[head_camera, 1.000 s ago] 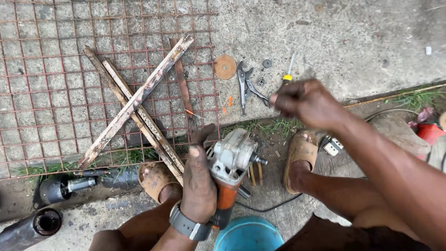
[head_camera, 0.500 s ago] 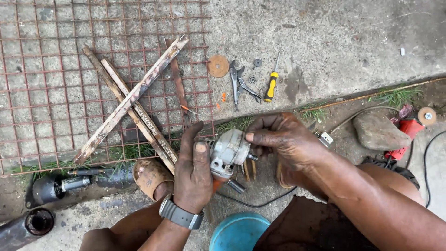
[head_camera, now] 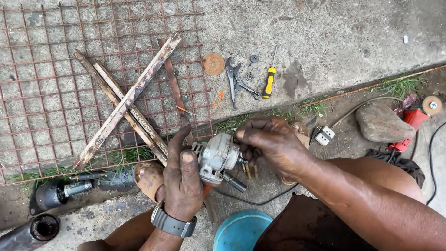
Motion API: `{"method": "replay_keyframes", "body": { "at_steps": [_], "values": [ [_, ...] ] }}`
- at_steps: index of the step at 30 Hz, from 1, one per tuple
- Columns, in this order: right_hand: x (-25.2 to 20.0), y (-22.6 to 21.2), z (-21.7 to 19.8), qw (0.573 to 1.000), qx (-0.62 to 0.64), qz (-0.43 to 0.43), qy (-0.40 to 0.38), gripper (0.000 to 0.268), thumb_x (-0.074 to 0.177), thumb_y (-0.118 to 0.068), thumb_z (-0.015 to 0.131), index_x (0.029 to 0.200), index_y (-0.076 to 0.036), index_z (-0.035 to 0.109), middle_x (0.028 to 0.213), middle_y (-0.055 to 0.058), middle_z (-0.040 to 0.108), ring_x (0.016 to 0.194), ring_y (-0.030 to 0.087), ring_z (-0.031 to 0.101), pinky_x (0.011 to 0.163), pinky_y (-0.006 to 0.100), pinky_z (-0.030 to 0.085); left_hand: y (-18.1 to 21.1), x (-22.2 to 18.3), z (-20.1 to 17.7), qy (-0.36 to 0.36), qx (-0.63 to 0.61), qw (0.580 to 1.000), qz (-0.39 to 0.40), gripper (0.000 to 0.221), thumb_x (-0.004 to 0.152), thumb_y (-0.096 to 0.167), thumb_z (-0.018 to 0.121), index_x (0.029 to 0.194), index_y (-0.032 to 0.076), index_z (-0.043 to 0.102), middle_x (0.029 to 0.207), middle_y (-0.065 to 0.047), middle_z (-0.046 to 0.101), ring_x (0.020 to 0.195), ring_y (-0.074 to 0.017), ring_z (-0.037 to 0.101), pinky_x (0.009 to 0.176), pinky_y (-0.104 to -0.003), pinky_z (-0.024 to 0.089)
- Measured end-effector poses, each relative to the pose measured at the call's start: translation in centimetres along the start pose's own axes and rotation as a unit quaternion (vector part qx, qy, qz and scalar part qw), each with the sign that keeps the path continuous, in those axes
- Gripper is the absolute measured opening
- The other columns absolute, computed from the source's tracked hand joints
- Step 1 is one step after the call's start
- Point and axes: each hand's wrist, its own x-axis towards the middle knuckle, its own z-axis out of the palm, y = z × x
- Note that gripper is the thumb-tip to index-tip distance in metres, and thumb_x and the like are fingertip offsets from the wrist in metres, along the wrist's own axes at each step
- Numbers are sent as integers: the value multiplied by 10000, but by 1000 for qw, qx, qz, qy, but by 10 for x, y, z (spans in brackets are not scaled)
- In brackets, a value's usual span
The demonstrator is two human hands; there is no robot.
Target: Disassembling the gear housing of an angle grinder using a manual screwdriver.
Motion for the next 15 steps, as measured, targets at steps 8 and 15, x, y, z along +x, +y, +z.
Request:
{"method": "replay_keyframes", "body": {
  "at_steps": [8,15],
  "values": [
    [-4,-8,0,998,-56,-13,-17,66,877,6,770,902,44,723,660,106,663,486,145,585,404,297,518,-1,1,3,-10,-18,1000,-3,804,983,643,288,1535,76,426,645,21,586,580,-105,603,539,-276,481],
    [-8,-8,-5,984,-168,-59,-1,33,917,9,757,889,-4,768,680,56,668,556,110,561,499,269,480,-3,2,9,-12,-32,999,14,689,1018,560,354,1515,93,456,726,14,532,613,-89,519,555,-270,419]
  ]
}}
